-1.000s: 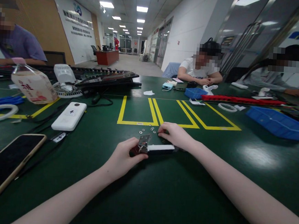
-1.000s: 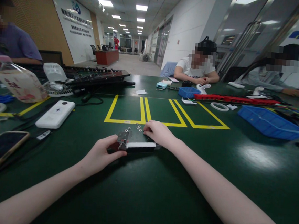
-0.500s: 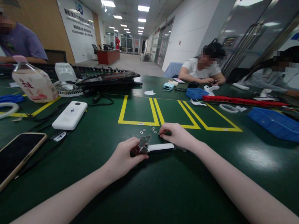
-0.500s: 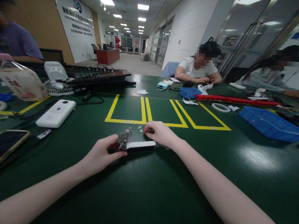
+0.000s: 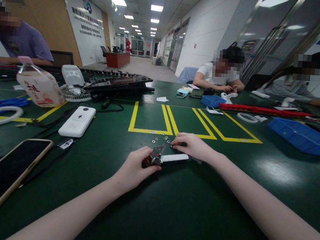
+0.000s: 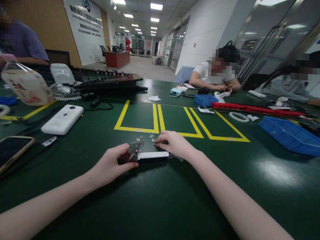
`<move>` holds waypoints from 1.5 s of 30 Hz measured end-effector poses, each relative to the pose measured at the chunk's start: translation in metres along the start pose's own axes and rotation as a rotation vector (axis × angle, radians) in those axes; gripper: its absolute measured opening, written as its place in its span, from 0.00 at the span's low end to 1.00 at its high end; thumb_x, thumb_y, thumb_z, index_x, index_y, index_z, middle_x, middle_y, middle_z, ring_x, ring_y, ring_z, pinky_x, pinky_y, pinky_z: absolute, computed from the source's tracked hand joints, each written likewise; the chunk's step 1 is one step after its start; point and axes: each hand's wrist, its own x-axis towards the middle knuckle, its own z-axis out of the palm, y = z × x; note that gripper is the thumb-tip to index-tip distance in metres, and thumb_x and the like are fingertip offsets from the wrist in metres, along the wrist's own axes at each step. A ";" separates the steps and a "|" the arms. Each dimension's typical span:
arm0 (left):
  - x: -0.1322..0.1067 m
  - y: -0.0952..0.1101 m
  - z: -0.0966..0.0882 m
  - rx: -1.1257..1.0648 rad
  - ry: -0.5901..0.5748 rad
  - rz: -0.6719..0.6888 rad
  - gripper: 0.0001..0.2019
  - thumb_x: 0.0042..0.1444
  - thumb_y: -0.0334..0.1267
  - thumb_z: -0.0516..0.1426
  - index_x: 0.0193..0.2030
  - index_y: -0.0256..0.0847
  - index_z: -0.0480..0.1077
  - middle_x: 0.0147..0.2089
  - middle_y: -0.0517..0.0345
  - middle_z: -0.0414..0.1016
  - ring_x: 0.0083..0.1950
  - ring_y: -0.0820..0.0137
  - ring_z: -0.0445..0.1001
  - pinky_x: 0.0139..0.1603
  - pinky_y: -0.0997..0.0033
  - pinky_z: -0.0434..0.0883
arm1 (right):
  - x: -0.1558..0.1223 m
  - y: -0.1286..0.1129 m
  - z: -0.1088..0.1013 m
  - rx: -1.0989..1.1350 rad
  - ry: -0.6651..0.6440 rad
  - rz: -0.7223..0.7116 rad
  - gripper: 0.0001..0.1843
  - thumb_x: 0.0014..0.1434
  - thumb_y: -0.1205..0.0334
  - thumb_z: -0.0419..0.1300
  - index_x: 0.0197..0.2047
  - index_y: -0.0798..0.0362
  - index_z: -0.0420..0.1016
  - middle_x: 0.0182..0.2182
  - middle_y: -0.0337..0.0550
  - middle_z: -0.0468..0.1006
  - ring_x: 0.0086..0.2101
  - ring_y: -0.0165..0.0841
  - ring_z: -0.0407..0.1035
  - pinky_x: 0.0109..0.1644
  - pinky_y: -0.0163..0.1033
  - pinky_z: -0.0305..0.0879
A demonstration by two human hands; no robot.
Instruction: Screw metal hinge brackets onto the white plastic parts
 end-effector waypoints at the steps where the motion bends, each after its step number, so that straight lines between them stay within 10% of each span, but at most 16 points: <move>1: 0.000 0.000 0.000 -0.003 -0.004 -0.001 0.05 0.57 0.35 0.62 0.37 0.39 0.70 0.38 0.59 0.71 0.37 0.69 0.70 0.35 0.71 0.69 | 0.000 0.000 0.000 0.003 0.000 -0.005 0.07 0.61 0.69 0.60 0.39 0.54 0.80 0.37 0.43 0.74 0.37 0.32 0.69 0.41 0.35 0.63; 15: 0.000 -0.001 0.001 -0.016 -0.008 0.002 0.05 0.56 0.35 0.62 0.38 0.39 0.71 0.39 0.58 0.72 0.37 0.69 0.71 0.36 0.71 0.70 | 0.001 -0.005 0.000 0.146 0.068 0.001 0.05 0.61 0.65 0.61 0.37 0.55 0.79 0.33 0.42 0.75 0.33 0.31 0.69 0.39 0.36 0.64; 23: 0.000 -0.002 0.003 -0.022 0.015 -0.002 0.05 0.55 0.34 0.63 0.37 0.37 0.72 0.37 0.58 0.72 0.36 0.69 0.71 0.36 0.71 0.68 | -0.002 -0.065 -0.028 0.263 0.259 -0.155 0.06 0.62 0.62 0.61 0.39 0.56 0.76 0.32 0.40 0.73 0.32 0.29 0.68 0.37 0.33 0.64; 29: 0.000 0.003 0.001 -0.044 0.051 -0.003 0.07 0.55 0.33 0.62 0.41 0.38 0.73 0.37 0.58 0.72 0.36 0.69 0.71 0.36 0.71 0.68 | -0.010 -0.095 -0.028 0.110 0.148 -0.231 0.05 0.64 0.69 0.58 0.42 0.55 0.75 0.38 0.42 0.73 0.37 0.30 0.68 0.39 0.32 0.63; 45: 0.000 0.001 0.001 -0.024 0.080 0.070 0.05 0.55 0.31 0.63 0.39 0.38 0.73 0.35 0.59 0.71 0.35 0.71 0.69 0.35 0.73 0.65 | -0.007 -0.103 -0.007 0.042 0.186 0.003 0.02 0.60 0.69 0.64 0.35 0.55 0.76 0.32 0.37 0.74 0.31 0.27 0.67 0.32 0.31 0.59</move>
